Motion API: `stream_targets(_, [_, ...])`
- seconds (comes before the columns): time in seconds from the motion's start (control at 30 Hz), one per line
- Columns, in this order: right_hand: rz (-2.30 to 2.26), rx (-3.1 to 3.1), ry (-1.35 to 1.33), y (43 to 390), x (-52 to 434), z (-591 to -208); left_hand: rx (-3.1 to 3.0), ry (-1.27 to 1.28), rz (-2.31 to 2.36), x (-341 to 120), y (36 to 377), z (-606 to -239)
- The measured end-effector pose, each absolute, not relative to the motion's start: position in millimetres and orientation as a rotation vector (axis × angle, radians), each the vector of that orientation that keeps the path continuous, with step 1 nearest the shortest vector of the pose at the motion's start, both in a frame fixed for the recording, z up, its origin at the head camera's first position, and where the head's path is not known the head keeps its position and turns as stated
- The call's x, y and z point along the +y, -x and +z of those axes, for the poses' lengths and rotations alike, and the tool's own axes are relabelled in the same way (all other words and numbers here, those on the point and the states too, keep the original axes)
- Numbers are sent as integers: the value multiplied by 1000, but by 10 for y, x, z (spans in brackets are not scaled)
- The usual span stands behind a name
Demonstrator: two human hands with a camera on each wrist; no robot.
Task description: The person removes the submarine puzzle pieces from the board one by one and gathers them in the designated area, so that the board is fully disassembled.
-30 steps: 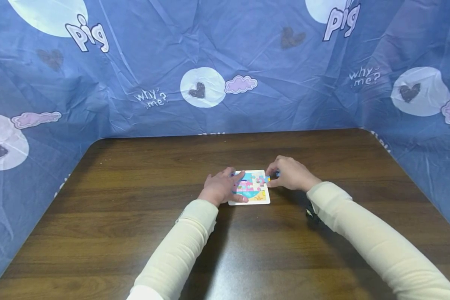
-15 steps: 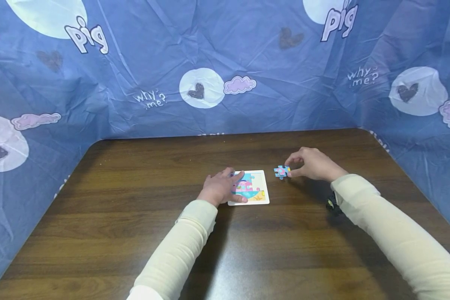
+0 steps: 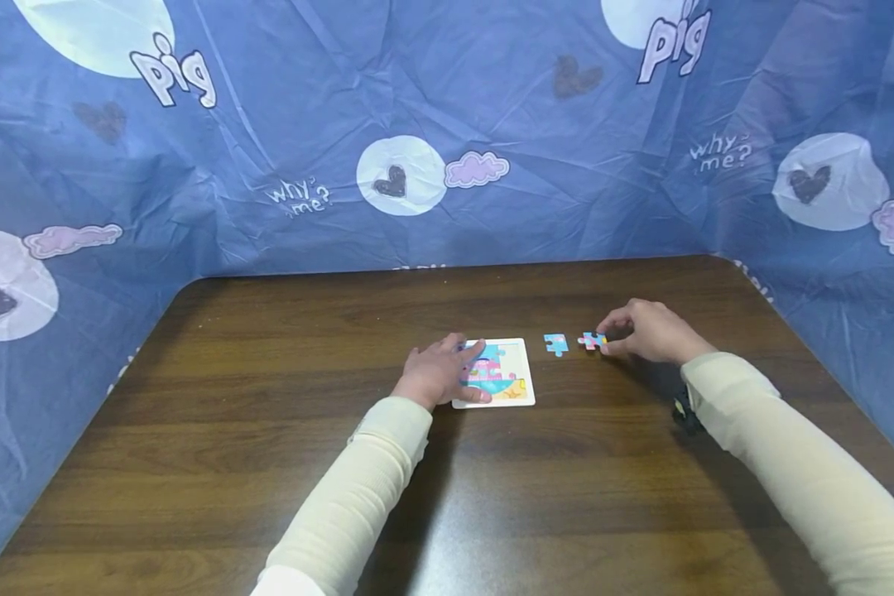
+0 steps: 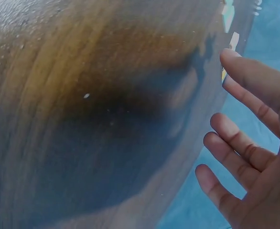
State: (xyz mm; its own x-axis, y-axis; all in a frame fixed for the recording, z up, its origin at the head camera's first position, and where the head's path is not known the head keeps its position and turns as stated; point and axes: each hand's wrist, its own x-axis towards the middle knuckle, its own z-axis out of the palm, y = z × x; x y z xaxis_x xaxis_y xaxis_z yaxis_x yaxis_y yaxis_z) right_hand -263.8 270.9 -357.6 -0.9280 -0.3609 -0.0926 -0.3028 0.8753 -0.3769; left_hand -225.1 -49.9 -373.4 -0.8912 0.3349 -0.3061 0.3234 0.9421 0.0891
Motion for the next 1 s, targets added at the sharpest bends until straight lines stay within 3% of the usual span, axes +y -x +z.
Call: stream_targets(1.0, [-506,2925,527,2666,2624,-3722,2775,-478,70,-505,2250,-3730])
